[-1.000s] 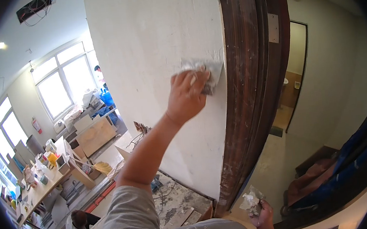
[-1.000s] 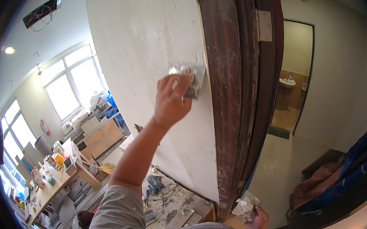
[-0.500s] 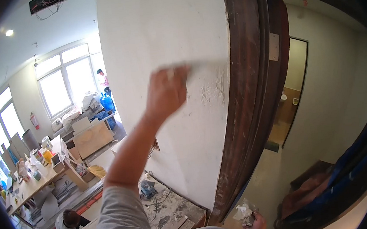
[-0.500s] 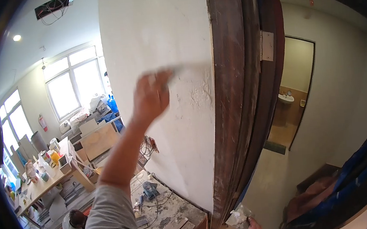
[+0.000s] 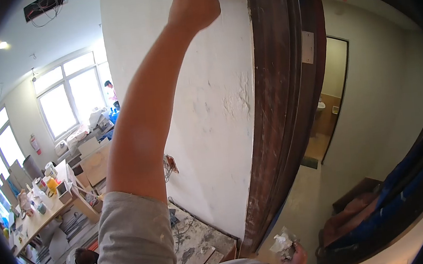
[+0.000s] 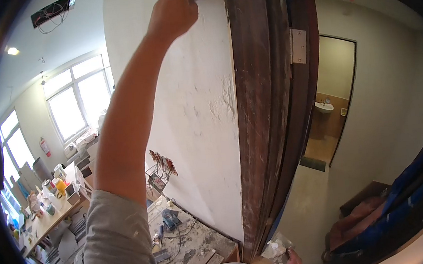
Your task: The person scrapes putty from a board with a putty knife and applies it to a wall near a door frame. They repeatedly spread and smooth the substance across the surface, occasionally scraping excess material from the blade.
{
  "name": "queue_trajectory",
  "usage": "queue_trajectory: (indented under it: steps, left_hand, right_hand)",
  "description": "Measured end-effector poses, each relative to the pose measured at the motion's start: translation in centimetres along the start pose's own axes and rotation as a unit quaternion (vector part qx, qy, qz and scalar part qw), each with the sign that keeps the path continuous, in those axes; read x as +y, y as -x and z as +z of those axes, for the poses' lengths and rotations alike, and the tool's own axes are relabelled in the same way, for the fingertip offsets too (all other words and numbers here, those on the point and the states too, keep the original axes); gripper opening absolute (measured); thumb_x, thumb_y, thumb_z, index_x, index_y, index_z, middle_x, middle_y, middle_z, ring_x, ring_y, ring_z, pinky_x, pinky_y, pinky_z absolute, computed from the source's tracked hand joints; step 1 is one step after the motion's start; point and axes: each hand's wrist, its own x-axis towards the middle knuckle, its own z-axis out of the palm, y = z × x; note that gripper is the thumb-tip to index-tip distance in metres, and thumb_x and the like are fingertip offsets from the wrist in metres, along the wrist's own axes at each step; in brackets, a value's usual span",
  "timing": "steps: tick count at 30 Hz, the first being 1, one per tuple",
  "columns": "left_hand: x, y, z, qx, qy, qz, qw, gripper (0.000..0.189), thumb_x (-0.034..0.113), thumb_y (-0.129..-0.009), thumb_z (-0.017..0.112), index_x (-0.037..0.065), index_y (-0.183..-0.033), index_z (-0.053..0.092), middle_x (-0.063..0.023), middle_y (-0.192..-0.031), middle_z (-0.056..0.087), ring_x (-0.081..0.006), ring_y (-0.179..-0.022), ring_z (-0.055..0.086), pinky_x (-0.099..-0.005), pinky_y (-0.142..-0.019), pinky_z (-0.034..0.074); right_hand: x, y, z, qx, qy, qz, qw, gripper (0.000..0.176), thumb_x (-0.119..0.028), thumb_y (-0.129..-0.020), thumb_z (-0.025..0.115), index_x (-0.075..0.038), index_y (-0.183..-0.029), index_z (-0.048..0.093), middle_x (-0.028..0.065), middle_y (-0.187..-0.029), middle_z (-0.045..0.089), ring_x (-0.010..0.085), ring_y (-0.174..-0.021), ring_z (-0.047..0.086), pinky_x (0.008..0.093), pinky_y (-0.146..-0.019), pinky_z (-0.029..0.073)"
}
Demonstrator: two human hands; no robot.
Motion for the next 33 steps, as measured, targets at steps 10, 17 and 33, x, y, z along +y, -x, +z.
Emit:
queue_trajectory:
  steps: [10,17,33]
  left_hand:
    - [6.1,15.3,-2.0,-0.083,0.112,-0.020,0.990,0.053,-0.004,-0.068,0.059,0.010,-0.119,0.067,-0.0087,-0.116,0.067,-0.0321,-0.114,0.058,-0.0433,-0.100,0.043]
    - [10.3,24.4,-2.9,-0.137,0.150,-0.036,0.978,0.054,-0.002,-0.066,0.062,0.008,-0.118,0.067,-0.0068,-0.121,0.064,-0.0284,-0.115,0.057,-0.0445,-0.097,0.042]
    - [9.5,29.9,-8.0,-0.135,0.163,0.004,0.977,0.039,0.000,-0.073,0.063,0.010,-0.109,0.070,-0.0029,-0.103,0.068,-0.0226,-0.095,0.062,-0.0395,-0.081,0.045]
  right_hand:
    - [-1.0,0.1,1.0,0.005,0.004,-0.038,0.999,0.028,-0.029,-0.096,0.050,-0.010,-0.114,0.061,0.0036,-0.097,0.069,0.0206,-0.077,0.066,0.0332,-0.050,0.043]
    - [-0.9,0.8,4.0,0.020,-0.025,-0.030,0.999,0.027,-0.028,-0.096,0.050,-0.010,-0.112,0.062,0.0043,-0.094,0.069,0.0209,-0.070,0.065,0.0333,-0.049,0.043]
    - [0.6,1.3,0.9,0.035,0.083,-0.039,0.995,0.027,-0.033,-0.097,0.053,-0.014,-0.112,0.062,0.0018,-0.098,0.066,0.0183,-0.079,0.063,0.0326,-0.055,0.045]
